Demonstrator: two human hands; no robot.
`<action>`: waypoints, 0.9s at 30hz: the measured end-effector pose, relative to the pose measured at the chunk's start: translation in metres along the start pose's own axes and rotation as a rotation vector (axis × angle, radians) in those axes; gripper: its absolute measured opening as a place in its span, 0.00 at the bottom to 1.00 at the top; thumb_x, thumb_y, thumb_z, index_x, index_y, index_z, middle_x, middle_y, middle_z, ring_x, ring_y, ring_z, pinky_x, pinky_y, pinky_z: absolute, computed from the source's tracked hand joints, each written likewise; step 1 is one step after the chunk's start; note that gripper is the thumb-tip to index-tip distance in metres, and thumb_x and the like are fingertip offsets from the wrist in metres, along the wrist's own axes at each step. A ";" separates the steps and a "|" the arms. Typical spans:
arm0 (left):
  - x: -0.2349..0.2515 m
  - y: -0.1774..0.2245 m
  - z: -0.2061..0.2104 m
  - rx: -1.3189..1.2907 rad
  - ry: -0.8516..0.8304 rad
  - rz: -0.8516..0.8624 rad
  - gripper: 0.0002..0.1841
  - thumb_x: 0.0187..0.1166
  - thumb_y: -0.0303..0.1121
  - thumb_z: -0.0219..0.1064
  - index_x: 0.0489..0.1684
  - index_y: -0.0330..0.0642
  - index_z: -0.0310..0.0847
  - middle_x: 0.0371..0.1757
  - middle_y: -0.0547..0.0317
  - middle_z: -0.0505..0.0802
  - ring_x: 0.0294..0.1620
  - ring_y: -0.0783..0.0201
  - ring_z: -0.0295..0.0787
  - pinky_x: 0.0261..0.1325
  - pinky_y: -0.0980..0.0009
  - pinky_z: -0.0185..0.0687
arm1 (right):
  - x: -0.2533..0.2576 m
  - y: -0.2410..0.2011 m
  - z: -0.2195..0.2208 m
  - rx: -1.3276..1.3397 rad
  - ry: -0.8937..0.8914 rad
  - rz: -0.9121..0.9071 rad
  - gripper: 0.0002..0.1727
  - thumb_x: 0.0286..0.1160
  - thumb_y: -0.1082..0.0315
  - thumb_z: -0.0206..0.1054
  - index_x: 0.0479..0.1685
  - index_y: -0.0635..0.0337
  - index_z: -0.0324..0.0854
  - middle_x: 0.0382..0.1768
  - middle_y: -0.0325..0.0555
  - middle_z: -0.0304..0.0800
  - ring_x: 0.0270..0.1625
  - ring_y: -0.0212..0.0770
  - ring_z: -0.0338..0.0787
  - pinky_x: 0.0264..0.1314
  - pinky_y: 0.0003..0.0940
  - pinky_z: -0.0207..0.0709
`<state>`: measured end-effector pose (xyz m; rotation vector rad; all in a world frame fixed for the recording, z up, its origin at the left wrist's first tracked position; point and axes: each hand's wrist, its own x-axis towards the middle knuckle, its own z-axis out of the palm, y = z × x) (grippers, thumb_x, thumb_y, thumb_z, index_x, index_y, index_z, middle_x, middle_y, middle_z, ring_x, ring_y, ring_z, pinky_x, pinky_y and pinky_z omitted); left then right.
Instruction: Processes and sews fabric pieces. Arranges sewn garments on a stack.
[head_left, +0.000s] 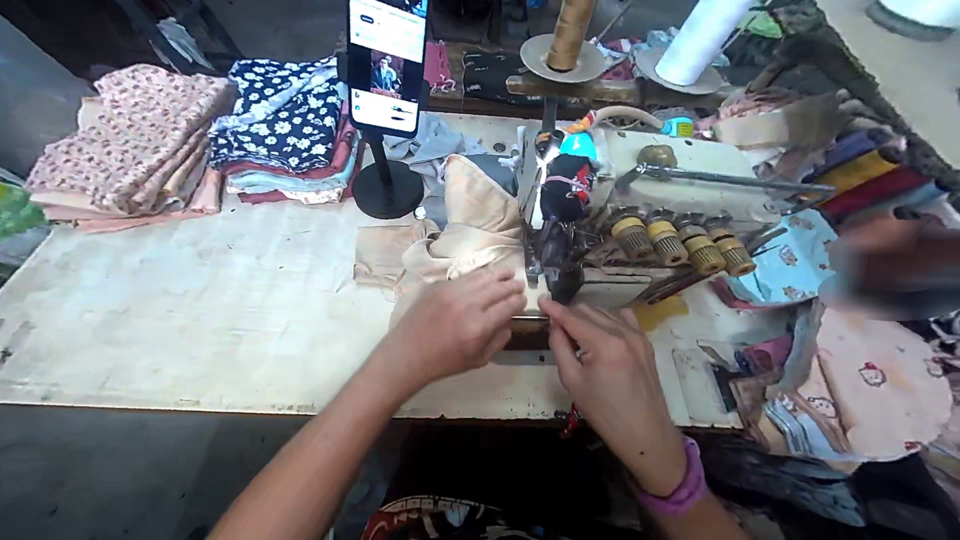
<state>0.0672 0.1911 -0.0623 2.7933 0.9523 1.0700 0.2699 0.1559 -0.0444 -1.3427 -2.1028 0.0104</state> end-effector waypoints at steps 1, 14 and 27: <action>0.004 -0.011 0.000 -0.038 -0.006 0.003 0.15 0.79 0.30 0.58 0.45 0.35 0.93 0.54 0.48 0.96 0.65 0.52 0.91 0.71 0.62 0.82 | 0.002 -0.002 0.000 -0.039 -0.004 0.009 0.18 0.70 0.72 0.60 0.49 0.60 0.96 0.27 0.45 0.93 0.29 0.44 0.88 0.36 0.41 0.75; 0.027 -0.033 -0.040 0.177 -0.217 -0.464 0.11 0.80 0.25 0.65 0.53 0.38 0.91 0.48 0.44 0.92 0.42 0.43 0.93 0.39 0.46 0.86 | -0.011 -0.006 0.007 0.427 -0.069 0.078 0.16 0.80 0.67 0.60 0.50 0.59 0.95 0.36 0.37 0.95 0.39 0.26 0.89 0.51 0.28 0.79; 0.025 0.084 0.013 0.082 -0.075 -0.244 0.07 0.75 0.28 0.69 0.30 0.37 0.90 0.29 0.51 0.90 0.30 0.54 0.91 0.28 0.62 0.86 | -0.013 0.038 -0.015 0.328 -0.346 0.065 0.11 0.72 0.77 0.65 0.46 0.63 0.92 0.29 0.53 0.93 0.30 0.53 0.92 0.36 0.56 0.85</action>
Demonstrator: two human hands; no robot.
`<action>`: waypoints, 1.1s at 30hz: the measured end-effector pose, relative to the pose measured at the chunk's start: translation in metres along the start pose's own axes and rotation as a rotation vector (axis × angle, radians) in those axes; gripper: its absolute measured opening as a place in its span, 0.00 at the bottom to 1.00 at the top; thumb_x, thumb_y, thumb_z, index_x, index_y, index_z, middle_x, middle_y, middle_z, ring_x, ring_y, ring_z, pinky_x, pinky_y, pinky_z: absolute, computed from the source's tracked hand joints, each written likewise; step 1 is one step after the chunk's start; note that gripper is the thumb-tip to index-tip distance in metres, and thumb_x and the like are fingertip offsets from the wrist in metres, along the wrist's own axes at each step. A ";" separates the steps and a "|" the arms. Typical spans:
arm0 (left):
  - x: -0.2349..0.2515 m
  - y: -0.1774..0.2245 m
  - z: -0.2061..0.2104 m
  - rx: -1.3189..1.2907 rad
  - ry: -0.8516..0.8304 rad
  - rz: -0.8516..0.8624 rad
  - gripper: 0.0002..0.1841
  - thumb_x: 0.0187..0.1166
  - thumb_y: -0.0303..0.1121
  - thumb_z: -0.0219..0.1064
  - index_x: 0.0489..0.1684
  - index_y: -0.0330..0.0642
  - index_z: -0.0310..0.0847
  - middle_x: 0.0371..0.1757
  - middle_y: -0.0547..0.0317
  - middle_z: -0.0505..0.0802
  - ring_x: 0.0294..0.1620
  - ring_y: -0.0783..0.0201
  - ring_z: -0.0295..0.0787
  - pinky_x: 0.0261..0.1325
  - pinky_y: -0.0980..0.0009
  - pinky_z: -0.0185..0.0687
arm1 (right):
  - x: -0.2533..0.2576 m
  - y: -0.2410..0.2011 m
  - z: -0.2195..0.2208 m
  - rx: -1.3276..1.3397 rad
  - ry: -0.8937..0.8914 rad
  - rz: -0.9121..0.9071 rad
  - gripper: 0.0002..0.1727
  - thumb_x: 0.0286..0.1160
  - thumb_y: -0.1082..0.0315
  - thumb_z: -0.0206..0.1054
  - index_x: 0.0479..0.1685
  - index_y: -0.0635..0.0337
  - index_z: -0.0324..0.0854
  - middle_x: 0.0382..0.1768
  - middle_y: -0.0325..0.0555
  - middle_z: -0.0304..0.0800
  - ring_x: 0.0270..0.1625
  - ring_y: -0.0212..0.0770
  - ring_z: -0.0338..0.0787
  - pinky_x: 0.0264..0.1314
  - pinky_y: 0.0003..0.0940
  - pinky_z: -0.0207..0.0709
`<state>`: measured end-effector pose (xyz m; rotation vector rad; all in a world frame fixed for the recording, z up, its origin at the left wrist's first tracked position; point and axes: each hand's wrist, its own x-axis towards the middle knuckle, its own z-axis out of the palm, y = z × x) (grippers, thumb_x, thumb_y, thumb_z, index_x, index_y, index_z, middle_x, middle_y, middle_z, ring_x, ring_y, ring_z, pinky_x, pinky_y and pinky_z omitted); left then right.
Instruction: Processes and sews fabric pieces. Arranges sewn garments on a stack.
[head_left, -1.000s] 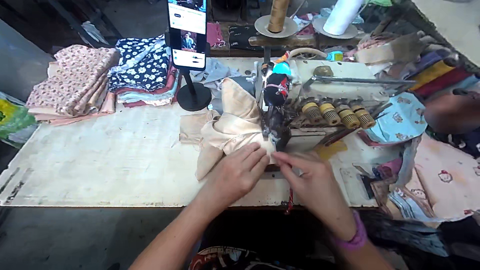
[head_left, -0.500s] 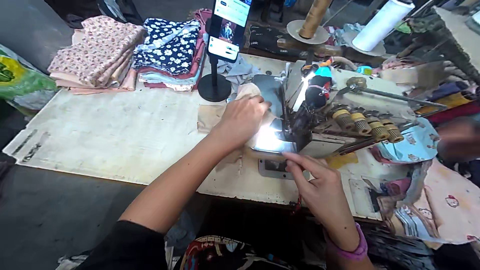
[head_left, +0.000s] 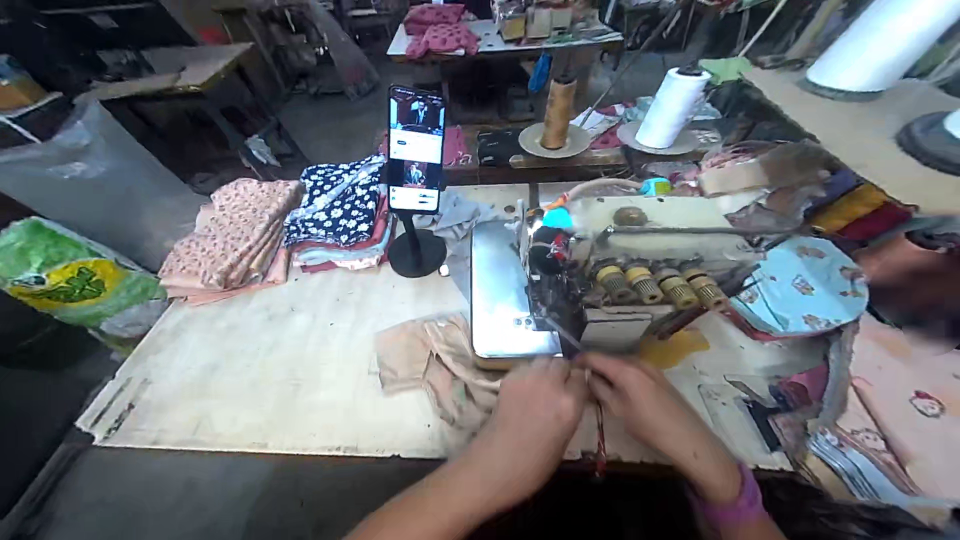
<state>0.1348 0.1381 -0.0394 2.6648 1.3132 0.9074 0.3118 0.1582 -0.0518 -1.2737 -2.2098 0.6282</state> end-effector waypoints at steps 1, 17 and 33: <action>0.009 0.000 -0.002 0.008 0.044 0.009 0.07 0.75 0.28 0.69 0.30 0.37 0.91 0.29 0.50 0.90 0.31 0.52 0.91 0.30 0.62 0.84 | 0.004 -0.001 -0.009 -0.020 0.017 0.017 0.11 0.77 0.75 0.62 0.45 0.64 0.91 0.31 0.53 0.93 0.32 0.51 0.92 0.38 0.53 0.86; -0.251 -0.165 -0.148 0.102 0.303 -0.862 0.17 0.83 0.24 0.64 0.65 0.23 0.80 0.69 0.29 0.85 0.75 0.33 0.78 0.78 0.38 0.69 | 0.003 -0.067 0.155 0.156 0.133 -0.444 0.19 0.76 0.81 0.58 0.54 0.61 0.93 0.61 0.64 0.89 0.66 0.61 0.88 0.72 0.52 0.80; -0.244 -0.108 -0.112 -0.165 0.334 -0.612 0.14 0.83 0.21 0.57 0.58 0.27 0.86 0.51 0.41 0.93 0.50 0.58 0.92 0.58 0.63 0.85 | 0.067 -0.160 0.095 0.221 0.182 -0.532 0.32 0.81 0.58 0.69 0.77 0.71 0.71 0.74 0.67 0.73 0.60 0.45 0.88 0.56 0.35 0.87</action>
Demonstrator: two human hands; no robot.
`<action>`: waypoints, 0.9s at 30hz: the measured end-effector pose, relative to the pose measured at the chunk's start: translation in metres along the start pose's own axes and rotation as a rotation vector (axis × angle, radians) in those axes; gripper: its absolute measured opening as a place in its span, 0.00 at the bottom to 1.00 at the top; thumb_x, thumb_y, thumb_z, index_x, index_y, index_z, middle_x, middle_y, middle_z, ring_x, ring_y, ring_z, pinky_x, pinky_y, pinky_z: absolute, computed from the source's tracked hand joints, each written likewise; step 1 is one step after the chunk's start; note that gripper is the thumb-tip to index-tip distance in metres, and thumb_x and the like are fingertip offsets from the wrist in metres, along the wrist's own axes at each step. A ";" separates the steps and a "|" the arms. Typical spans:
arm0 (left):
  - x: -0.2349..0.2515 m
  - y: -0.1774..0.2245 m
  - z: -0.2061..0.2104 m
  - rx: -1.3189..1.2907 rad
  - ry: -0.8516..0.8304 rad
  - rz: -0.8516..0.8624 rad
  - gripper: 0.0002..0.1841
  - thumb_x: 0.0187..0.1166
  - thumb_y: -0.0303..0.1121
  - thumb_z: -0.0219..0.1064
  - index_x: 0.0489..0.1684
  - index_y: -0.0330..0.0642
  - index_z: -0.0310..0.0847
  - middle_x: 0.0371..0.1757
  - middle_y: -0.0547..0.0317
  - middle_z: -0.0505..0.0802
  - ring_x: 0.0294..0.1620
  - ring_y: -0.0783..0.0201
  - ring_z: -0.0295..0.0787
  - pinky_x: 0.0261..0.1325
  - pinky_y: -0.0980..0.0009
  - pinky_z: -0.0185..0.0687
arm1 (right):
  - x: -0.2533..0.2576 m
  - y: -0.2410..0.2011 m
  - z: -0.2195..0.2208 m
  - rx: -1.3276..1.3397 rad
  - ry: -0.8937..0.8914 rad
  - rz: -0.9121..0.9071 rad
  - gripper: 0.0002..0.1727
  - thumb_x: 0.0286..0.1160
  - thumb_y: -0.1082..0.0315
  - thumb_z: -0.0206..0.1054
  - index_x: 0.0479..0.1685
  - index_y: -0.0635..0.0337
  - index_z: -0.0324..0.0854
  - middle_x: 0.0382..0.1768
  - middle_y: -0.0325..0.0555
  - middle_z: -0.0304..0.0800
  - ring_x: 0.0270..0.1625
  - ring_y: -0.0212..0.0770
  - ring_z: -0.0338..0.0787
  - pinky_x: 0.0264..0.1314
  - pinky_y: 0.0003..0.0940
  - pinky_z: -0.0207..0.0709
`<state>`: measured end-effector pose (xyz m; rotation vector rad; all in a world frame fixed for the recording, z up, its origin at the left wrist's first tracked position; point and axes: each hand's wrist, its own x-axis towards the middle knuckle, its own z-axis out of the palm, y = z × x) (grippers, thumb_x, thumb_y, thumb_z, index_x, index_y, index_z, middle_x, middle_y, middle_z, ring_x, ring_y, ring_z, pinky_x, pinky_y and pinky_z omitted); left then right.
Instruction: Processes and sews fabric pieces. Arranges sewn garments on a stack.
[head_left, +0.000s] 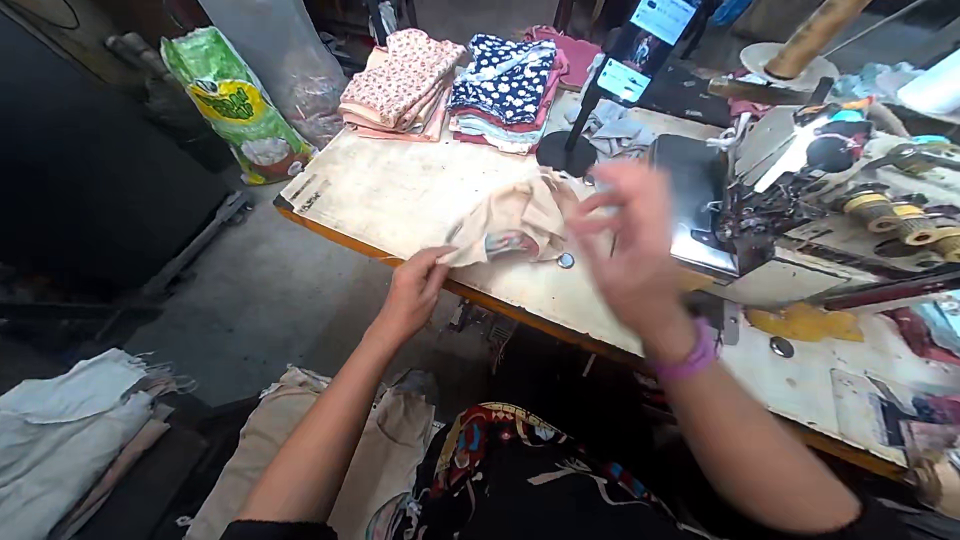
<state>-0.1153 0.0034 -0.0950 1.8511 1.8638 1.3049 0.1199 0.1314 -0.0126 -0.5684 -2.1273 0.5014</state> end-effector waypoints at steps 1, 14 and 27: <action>0.005 0.023 -0.005 -0.004 0.036 0.020 0.12 0.83 0.22 0.58 0.54 0.27 0.87 0.45 0.45 0.92 0.41 0.65 0.89 0.49 0.71 0.85 | -0.017 0.002 0.019 0.050 -0.092 0.010 0.39 0.72 0.54 0.77 0.79 0.68 0.71 0.79 0.66 0.71 0.66 0.48 0.86 0.60 0.41 0.86; -0.112 0.151 -0.176 -0.155 0.344 -0.070 0.08 0.82 0.31 0.67 0.40 0.60 0.89 0.39 0.88 0.93 0.40 0.87 0.88 0.46 0.88 0.85 | 0.011 -0.041 -0.018 0.945 -0.526 -0.089 0.13 0.80 0.76 0.65 0.60 0.55 0.84 0.48 0.25 0.93 0.48 0.18 0.90 0.54 0.14 0.84; -0.346 0.107 -0.224 -0.059 0.486 -0.493 0.10 0.72 0.30 0.74 0.40 0.63 0.92 0.47 0.88 0.89 0.43 0.87 0.85 0.46 0.87 0.82 | -0.029 -0.122 0.181 0.727 -0.781 -0.164 0.09 0.71 0.81 0.65 0.42 0.66 0.91 0.51 0.47 0.88 0.49 0.24 0.86 0.52 0.17 0.81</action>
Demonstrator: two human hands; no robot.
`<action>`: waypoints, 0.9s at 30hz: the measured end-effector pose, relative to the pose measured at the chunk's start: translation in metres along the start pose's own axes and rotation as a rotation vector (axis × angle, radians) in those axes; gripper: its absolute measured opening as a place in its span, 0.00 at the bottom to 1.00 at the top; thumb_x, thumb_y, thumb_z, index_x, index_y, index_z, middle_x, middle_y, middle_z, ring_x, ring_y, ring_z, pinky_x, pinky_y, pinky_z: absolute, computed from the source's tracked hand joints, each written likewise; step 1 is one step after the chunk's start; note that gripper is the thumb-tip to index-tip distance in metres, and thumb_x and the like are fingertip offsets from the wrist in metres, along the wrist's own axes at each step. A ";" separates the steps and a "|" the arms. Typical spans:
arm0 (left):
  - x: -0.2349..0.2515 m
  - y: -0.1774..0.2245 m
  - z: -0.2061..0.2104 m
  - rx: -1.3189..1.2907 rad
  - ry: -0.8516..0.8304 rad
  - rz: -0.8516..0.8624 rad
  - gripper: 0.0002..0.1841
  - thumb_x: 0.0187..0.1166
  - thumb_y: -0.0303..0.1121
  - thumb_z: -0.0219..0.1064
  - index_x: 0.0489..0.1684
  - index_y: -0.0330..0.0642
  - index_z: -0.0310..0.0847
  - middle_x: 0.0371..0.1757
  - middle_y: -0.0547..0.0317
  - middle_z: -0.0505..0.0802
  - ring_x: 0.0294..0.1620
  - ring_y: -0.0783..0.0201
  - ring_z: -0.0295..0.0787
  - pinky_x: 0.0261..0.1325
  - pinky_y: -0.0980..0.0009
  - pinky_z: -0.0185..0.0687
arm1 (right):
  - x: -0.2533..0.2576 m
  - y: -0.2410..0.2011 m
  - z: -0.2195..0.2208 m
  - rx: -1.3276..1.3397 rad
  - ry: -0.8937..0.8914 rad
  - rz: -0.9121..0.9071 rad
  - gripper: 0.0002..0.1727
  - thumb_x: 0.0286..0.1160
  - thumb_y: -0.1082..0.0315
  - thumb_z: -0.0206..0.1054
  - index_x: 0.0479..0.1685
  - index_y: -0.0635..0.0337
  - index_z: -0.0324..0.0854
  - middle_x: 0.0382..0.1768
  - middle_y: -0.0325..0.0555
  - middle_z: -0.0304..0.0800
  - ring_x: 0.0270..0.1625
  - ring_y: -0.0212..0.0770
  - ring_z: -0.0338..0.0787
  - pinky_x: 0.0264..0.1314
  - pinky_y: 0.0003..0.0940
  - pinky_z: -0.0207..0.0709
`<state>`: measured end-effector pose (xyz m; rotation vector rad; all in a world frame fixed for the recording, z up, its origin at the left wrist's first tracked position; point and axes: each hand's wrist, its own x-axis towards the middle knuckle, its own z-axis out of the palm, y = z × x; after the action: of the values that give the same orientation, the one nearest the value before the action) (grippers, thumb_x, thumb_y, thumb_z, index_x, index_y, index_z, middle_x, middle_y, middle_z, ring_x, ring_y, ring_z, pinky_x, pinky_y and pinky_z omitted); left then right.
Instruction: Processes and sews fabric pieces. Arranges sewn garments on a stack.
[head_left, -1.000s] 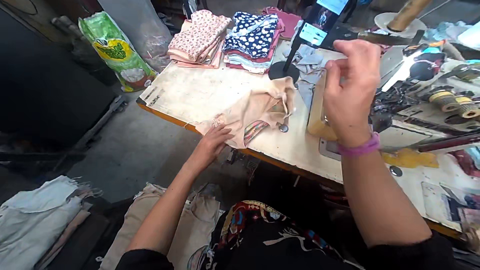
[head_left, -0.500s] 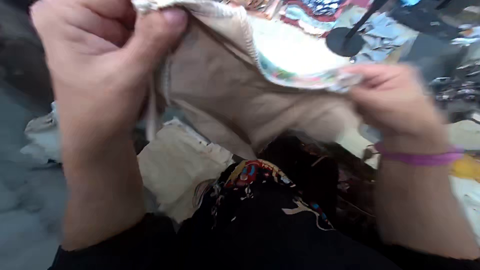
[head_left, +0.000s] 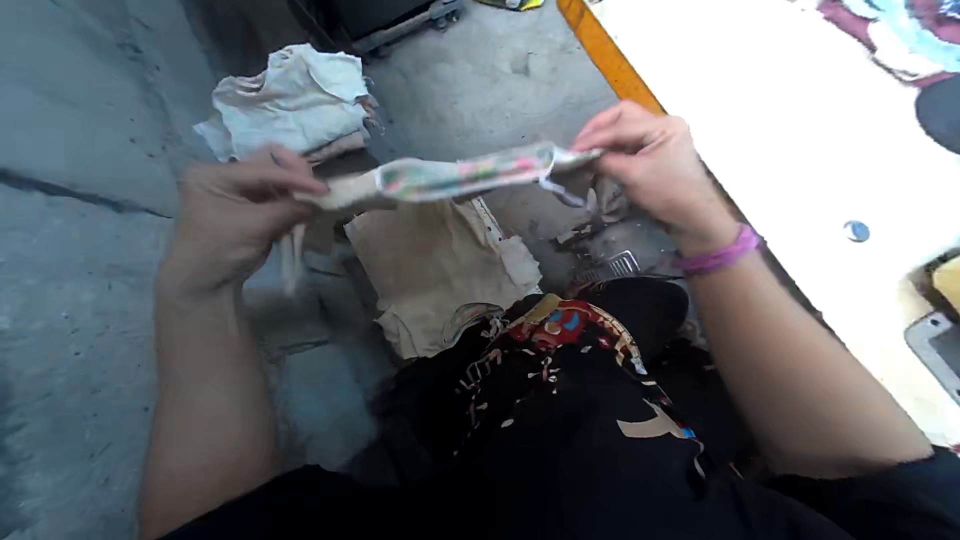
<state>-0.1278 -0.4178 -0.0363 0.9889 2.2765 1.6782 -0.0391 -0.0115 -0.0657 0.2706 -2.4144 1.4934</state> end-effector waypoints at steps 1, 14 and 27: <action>-0.016 -0.007 0.004 0.005 -0.035 -0.060 0.09 0.69 0.27 0.72 0.35 0.59 0.93 0.44 0.83 0.90 0.38 0.87 0.84 0.39 0.88 0.82 | -0.006 0.008 0.013 -0.005 -0.051 0.010 0.09 0.70 0.82 0.65 0.40 0.68 0.92 0.51 0.50 0.88 0.49 0.27 0.87 0.53 0.20 0.82; -0.111 -0.111 0.143 0.580 -0.537 -0.904 0.13 0.85 0.25 0.60 0.59 0.29 0.87 0.65 0.29 0.87 0.72 0.34 0.81 0.77 0.39 0.70 | -0.126 0.077 0.086 -0.514 -1.066 0.607 0.21 0.87 0.73 0.54 0.73 0.63 0.81 0.75 0.63 0.80 0.81 0.65 0.73 0.82 0.69 0.56; -0.094 -0.091 0.250 0.377 -0.492 -0.846 0.26 0.92 0.37 0.56 0.86 0.33 0.66 0.89 0.34 0.65 0.90 0.41 0.60 0.91 0.49 0.52 | -0.187 0.046 -0.007 -0.311 -0.749 0.531 0.23 0.93 0.62 0.51 0.76 0.65 0.78 0.76 0.60 0.80 0.81 0.56 0.76 0.85 0.55 0.62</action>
<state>0.0267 -0.2872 -0.2336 0.3110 2.1991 0.6065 0.1238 0.0168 -0.1646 0.1337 -3.4937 1.3132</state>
